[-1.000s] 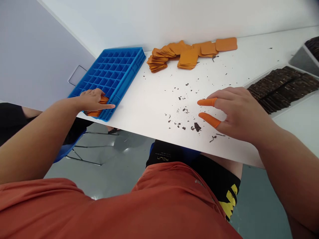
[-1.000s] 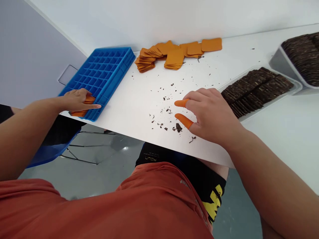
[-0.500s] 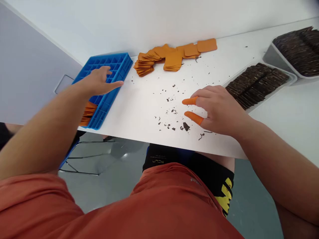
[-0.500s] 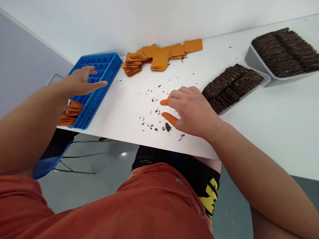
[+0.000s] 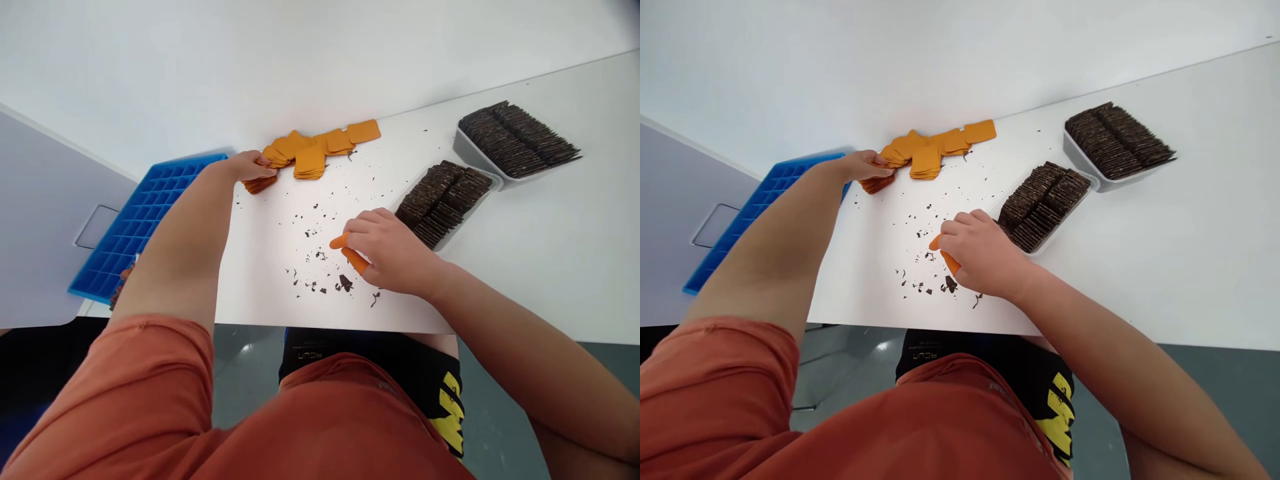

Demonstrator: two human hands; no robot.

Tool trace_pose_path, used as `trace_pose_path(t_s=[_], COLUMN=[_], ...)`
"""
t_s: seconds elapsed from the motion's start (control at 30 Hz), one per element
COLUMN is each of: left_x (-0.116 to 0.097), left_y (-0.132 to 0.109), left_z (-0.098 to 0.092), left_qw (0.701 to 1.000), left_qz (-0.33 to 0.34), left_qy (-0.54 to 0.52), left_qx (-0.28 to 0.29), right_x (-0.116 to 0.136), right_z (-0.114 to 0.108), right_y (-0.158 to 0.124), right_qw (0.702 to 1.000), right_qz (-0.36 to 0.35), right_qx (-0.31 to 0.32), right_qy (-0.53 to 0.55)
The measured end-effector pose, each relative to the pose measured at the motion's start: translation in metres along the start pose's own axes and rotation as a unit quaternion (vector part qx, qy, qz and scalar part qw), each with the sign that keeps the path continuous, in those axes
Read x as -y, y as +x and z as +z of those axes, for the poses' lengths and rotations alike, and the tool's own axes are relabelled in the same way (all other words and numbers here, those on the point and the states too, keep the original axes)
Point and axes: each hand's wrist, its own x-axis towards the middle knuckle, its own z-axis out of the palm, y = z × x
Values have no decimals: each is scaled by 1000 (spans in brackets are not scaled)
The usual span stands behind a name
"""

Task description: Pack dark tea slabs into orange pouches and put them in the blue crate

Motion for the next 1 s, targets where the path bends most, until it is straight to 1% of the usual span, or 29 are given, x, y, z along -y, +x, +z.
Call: trace_pose_path(t_s=[0.07, 0.13, 0.23, 0.33, 0.47, 0.57, 0.67, 0.83, 0.9, 1.0], left_x=[6, 7, 0, -8, -12, -14, -22, -38, -40, -37], left_y=[6, 6, 0, -5, -8, -12, -21, -38, -41, -42], left_z=[-5, -7, -5, 3, 10, 10, 7, 7, 10, 15], left_qw=[997, 994, 993, 991, 990, 991, 993, 995, 995, 995], left_qz=[-39, -61, -64, -58, -57, -49, -39, -15, -3, 20], left_qy=[-59, -89, -100, -102, -112, -98, -69, -25, -25, -28], left_qx=[23, 28, -15, -58, -67, -79, -84, -99, -97, -92], right_x=[1, 2, 4, 4, 2, 3, 5, 6, 6, 6], right_z=[-1, -1, 1, 3, 7, 12, 16, 17, 16, 15], right_y=[0, 0, -1, -2, -4, -5, -4, -2, -1, -1], right_qw=[1000, 1000, 1000, 999, 997, 995, 996, 998, 999, 999], right_qz=[1, -6, -17, -21, -27, -26, -30, -23, -17, -14], right_qx=[-4, -9, -15, -31, -75, -93, -87, -54, -42, -31], right_qy=[-5, -4, -9, -13, -11, -17, -11, -8, -9, -7])
